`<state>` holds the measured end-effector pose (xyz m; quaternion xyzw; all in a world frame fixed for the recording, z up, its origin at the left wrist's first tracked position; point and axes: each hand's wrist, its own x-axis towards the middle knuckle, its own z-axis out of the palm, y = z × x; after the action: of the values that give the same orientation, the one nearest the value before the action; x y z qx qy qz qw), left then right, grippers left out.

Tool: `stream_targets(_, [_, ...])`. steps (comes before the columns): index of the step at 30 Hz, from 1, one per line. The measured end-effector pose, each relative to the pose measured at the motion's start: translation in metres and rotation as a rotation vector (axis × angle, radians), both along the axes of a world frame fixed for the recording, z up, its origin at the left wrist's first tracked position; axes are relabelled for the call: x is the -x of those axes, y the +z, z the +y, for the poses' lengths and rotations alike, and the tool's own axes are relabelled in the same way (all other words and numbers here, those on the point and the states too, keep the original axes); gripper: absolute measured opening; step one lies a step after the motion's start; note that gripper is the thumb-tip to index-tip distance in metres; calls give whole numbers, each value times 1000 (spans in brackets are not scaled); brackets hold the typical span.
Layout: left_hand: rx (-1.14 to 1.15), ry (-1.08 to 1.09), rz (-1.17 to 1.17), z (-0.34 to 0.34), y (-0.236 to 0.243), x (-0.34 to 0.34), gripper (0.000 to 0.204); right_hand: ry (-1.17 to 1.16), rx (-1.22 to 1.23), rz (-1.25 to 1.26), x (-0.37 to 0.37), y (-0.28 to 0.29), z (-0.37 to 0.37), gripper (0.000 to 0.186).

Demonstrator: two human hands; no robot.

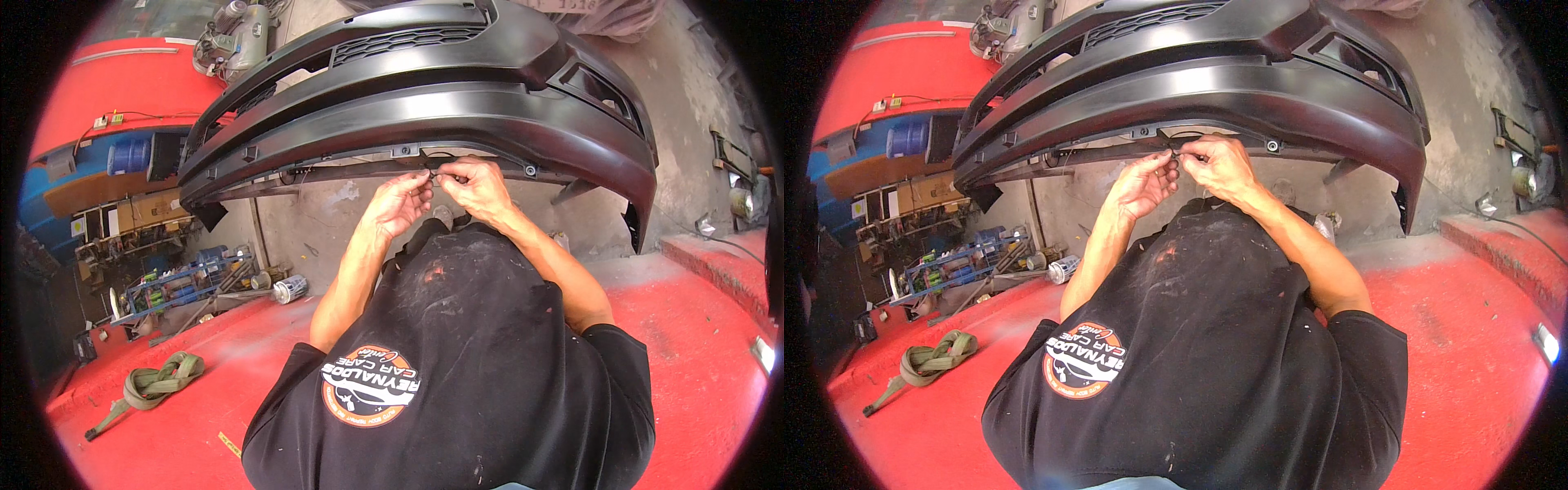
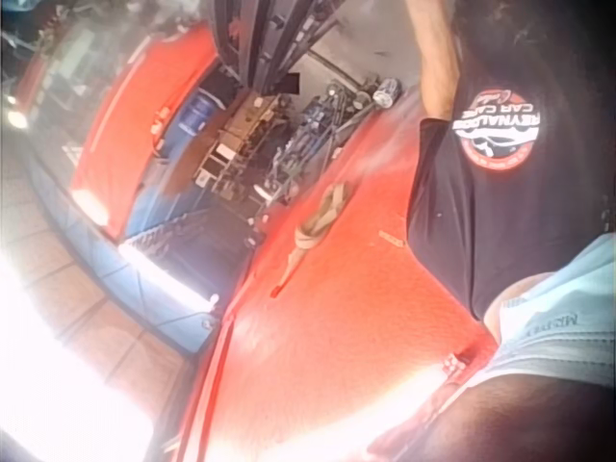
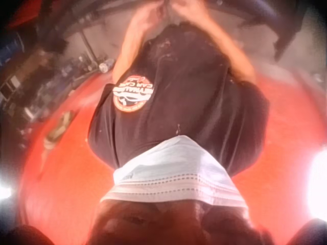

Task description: The person wires a car bumper by threading and securing wires through the plastic clips along the inner edge of the bumper.

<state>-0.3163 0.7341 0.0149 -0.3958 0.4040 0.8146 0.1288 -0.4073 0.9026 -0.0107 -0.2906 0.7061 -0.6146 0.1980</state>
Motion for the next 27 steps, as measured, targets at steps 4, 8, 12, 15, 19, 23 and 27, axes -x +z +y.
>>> stream_targets(4, [11,47,22,5,2,-2,11,23,-54,-44,1,9,-1,19])
stream_targets(8, [397,91,194,24,-5,-4,11,-23,4,-36,-4,-2,-5,20])
stream_targets(12, [1092,-54,215,47,8,-9,14,37,-119,-205,-3,4,-4,18])
stream_targets(15, [1289,-156,272,48,17,-8,18,-20,-11,-258,-5,-5,-8,16])
stream_targets(19, [964,-29,292,39,7,-10,18,-10,-21,-260,-6,2,-12,14])
stream_targets(23, [1278,-53,327,38,12,-10,13,77,-49,-237,-4,1,-12,18])
stream_targets(27, [1395,9,395,41,23,-4,13,45,-106,128,-8,-17,-1,21])
